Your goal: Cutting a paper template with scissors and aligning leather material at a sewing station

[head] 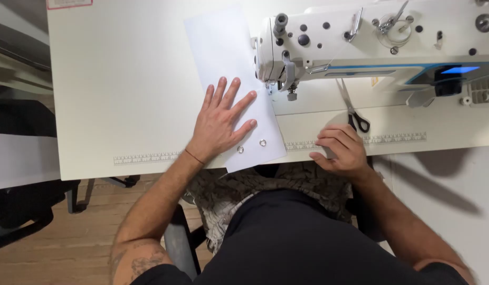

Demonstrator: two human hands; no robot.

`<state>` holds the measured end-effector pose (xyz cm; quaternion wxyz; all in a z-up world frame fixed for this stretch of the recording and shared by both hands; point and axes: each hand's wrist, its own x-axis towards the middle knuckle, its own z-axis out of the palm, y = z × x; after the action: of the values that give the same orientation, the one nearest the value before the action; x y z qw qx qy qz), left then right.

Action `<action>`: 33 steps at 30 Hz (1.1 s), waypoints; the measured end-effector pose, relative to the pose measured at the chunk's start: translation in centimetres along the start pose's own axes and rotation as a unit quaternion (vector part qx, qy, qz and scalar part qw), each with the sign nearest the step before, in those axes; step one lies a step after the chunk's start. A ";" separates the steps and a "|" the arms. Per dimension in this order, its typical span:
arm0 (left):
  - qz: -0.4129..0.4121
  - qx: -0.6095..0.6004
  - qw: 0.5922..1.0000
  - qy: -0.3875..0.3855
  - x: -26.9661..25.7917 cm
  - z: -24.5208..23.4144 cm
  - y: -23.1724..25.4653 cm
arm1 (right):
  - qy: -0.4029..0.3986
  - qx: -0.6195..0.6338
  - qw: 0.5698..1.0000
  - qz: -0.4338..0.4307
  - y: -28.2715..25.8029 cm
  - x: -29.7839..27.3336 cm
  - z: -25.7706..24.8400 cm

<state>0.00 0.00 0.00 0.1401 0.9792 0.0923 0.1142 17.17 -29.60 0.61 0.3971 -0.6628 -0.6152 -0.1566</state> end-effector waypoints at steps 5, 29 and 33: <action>0.032 0.016 0.999 -0.004 1.4 0.4 -0.9 | 0.020 -0.027 0.999 -0.035 -0.3 0.6 0.3; 0.097 0.014 0.988 -0.121 3.9 -3.2 -3.0 | -0.032 -0.051 0.998 -0.035 -1.6 2.8 -0.4; 0.102 0.016 0.989 -0.108 3.7 -3.2 -3.0 | -0.026 -0.045 0.998 -0.040 -1.6 3.1 -0.3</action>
<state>2.26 4.44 2.87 0.1207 0.9922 -0.0217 0.0202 16.38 -27.83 3.46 0.3440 -0.6591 -0.6435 -0.1823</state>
